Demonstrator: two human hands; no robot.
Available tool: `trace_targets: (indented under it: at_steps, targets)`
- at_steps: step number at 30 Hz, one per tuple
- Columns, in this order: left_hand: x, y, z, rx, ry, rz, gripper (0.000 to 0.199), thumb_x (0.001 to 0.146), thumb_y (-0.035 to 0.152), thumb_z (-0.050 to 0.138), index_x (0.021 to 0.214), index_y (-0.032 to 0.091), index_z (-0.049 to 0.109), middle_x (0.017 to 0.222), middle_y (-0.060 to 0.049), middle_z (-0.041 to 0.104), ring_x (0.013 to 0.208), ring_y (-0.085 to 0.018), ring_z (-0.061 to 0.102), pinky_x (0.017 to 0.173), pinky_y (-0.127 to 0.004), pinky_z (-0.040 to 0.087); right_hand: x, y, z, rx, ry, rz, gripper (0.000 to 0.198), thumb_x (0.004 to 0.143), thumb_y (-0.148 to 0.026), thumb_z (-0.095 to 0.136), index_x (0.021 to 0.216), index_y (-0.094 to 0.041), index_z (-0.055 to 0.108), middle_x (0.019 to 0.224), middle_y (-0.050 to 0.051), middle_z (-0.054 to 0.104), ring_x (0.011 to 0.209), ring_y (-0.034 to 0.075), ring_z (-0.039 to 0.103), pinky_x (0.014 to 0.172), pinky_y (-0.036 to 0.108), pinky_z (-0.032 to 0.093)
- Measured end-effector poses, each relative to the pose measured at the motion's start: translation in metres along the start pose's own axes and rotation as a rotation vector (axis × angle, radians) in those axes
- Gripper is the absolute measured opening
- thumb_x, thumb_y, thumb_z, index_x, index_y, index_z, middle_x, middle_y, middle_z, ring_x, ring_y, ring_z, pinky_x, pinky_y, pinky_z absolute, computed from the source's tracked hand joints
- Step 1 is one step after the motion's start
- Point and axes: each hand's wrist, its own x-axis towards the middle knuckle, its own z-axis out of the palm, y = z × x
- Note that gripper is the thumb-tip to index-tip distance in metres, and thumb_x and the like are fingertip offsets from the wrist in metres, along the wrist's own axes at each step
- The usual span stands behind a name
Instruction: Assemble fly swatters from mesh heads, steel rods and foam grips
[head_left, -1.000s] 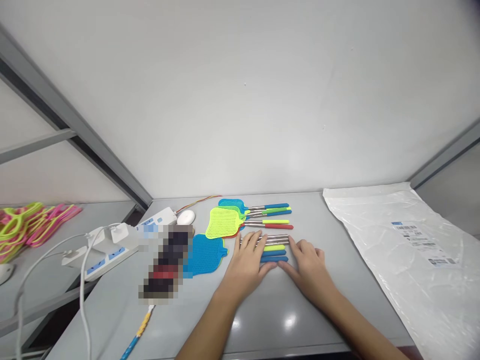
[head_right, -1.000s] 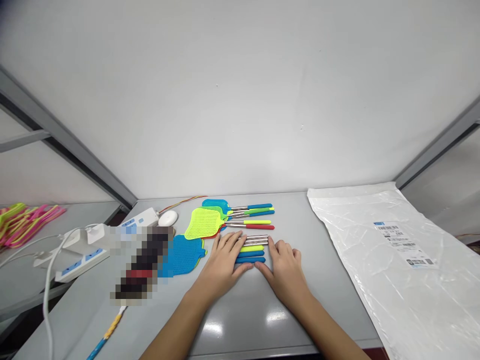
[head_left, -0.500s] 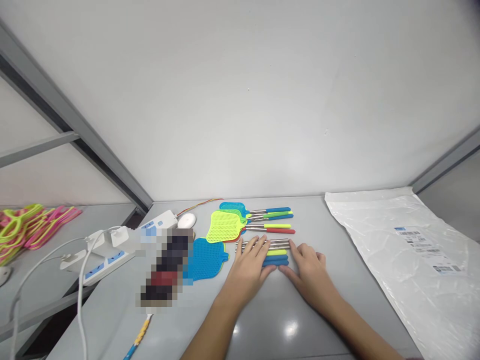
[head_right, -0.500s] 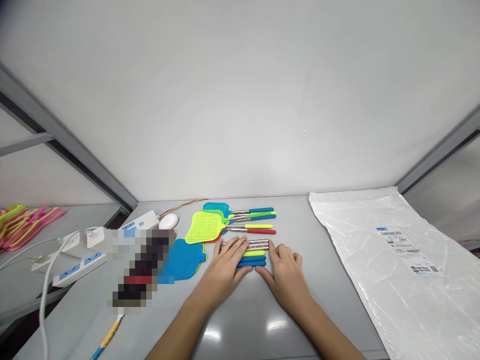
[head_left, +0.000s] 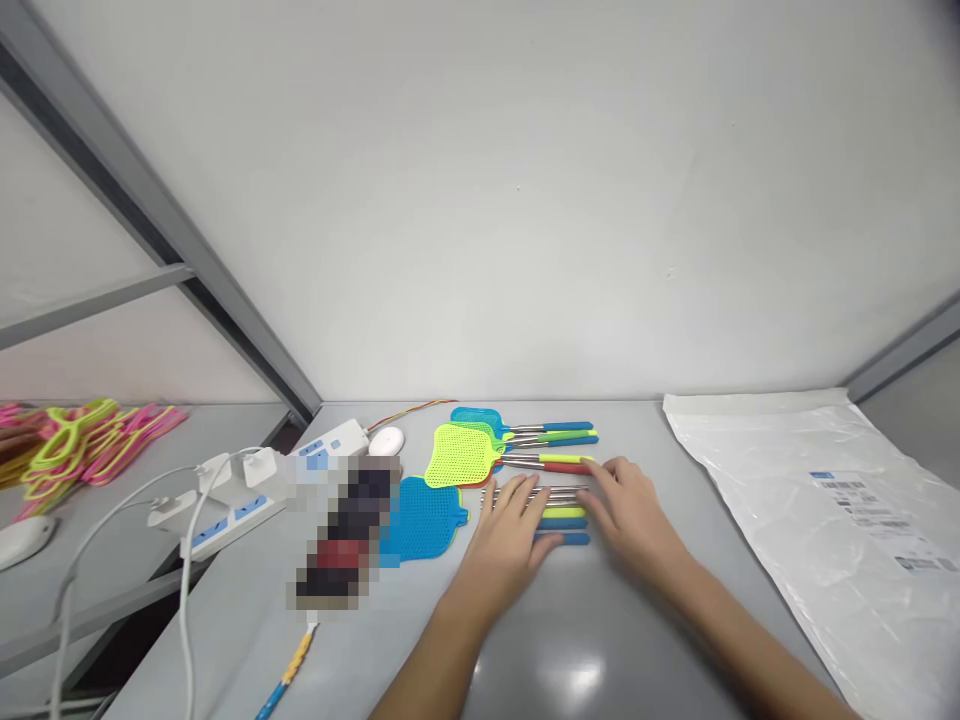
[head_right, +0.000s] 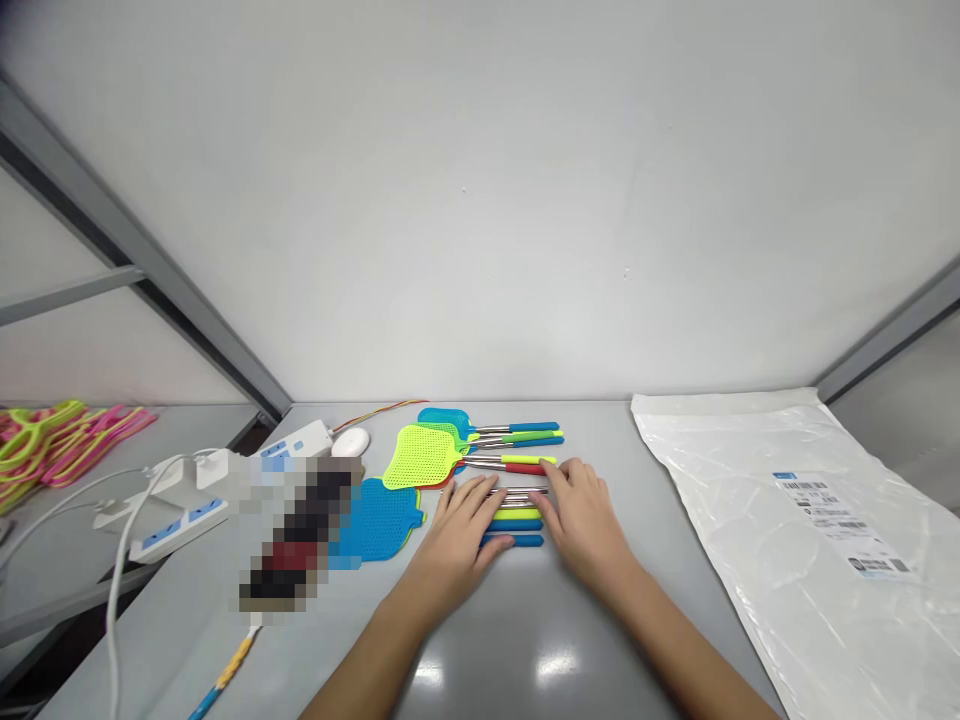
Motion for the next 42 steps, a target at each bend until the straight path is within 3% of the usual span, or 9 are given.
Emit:
trace_targets:
  at_steps: [5, 9, 13, 21, 25, 28, 33, 39, 42]
  targets:
    - [0.001, 0.002, -0.011, -0.069, 0.051, -0.009, 0.045, 0.089, 0.046, 0.055, 0.128, 0.024, 0.050, 0.132, -0.009, 0.054, 0.124, -0.028, 0.044, 0.110, -0.055, 0.027, 0.063, -0.005, 0.003, -0.025, 0.018, -0.149, 0.029, 0.096, -0.031, 0.042, 0.119, -0.022, 0.059, 0.104, 0.010, 0.053, 0.095, 0.023, 0.050, 0.080, 0.038, 0.039]
    - [-0.001, 0.002, -0.015, -0.118, 0.070, -0.002, 0.048, 0.084, 0.048, 0.061, 0.124, 0.023, 0.052, 0.125, -0.008, 0.057, 0.117, -0.027, 0.047, 0.110, -0.053, 0.026, 0.090, -0.020, 0.016, -0.005, -0.043, -0.304, 0.018, 0.092, -0.030, 0.052, 0.105, -0.024, 0.064, 0.103, 0.007, 0.055, 0.095, 0.021, 0.051, 0.083, 0.037, 0.036]
    - [-0.002, 0.002, -0.012, -0.149, 0.081, -0.009, 0.050, 0.080, 0.049, 0.066, 0.121, 0.024, 0.054, 0.120, -0.007, 0.059, 0.113, -0.028, 0.050, 0.110, -0.054, 0.024, 0.092, -0.033, 0.025, 0.012, -0.075, -0.389, 0.010, 0.089, -0.029, 0.058, 0.095, -0.024, 0.064, 0.100, 0.005, 0.057, 0.095, 0.020, 0.051, 0.083, 0.036, 0.035]
    - [-0.005, 0.003, -0.006, -0.135, 0.086, 0.033, 0.045, 0.085, 0.057, 0.054, 0.113, 0.022, 0.060, 0.112, -0.005, 0.064, 0.110, -0.024, 0.051, 0.111, -0.051, 0.021, 0.091, -0.039, 0.035, 0.083, -0.035, -0.340, 0.013, 0.092, -0.027, 0.052, 0.082, -0.021, 0.060, 0.089, 0.003, 0.060, 0.084, 0.018, 0.056, 0.078, 0.036, 0.039]
    - [-0.009, 0.006, -0.008, -0.127, 0.077, 0.120, 0.054, 0.071, 0.070, 0.061, 0.099, 0.023, 0.066, 0.120, -0.003, 0.061, 0.115, -0.026, 0.047, 0.111, -0.053, 0.020, 0.089, -0.039, 0.026, 0.136, 0.030, -0.335, 0.019, 0.097, -0.027, 0.041, 0.092, -0.021, 0.059, 0.087, 0.003, 0.062, 0.082, 0.017, 0.058, 0.074, 0.031, 0.045]
    - [-0.012, 0.007, -0.011, -0.084, 0.049, 0.178, 0.040, 0.069, 0.059, 0.072, 0.090, 0.025, 0.068, 0.127, -0.002, 0.057, 0.119, -0.027, 0.045, 0.110, -0.056, 0.019, 0.083, -0.034, 0.006, 0.135, 0.116, -0.322, 0.023, 0.098, -0.030, 0.039, 0.102, -0.022, 0.060, 0.094, 0.005, 0.063, 0.087, 0.017, 0.060, 0.075, 0.030, 0.048]
    - [-0.013, 0.002, -0.013, -0.090, 0.072, 0.133, 0.016, 0.077, 0.037, 0.072, 0.083, 0.024, 0.065, 0.125, -0.003, 0.056, 0.119, -0.028, 0.044, 0.109, -0.059, 0.021, 0.047, -0.011, -0.024, 0.062, 0.351, -0.237, 0.018, 0.095, -0.030, 0.048, 0.106, -0.024, 0.061, 0.096, 0.005, 0.065, 0.088, 0.017, 0.062, 0.073, 0.029, 0.050]
    - [-0.006, -0.002, -0.009, -0.130, 0.062, 0.048, 0.021, 0.076, 0.030, 0.073, 0.090, 0.023, 0.060, 0.126, -0.004, 0.054, 0.117, -0.028, 0.043, 0.108, -0.060, 0.022, -0.031, 0.009, -0.012, -0.037, 0.480, -0.036, 0.015, 0.091, -0.026, 0.057, 0.104, -0.022, 0.063, 0.094, 0.006, 0.065, 0.087, 0.019, 0.062, 0.077, 0.032, 0.051]
    - [-0.004, 0.001, -0.009, -0.131, 0.068, 0.012, 0.017, 0.077, 0.027, 0.071, 0.090, 0.024, 0.060, 0.118, -0.004, 0.057, 0.116, -0.027, 0.044, 0.110, -0.058, 0.021, -0.051, 0.010, -0.005, -0.025, 0.499, 0.012, 0.015, 0.090, -0.024, 0.057, 0.104, -0.023, 0.063, 0.095, 0.006, 0.065, 0.087, 0.019, 0.062, 0.076, 0.033, 0.051]
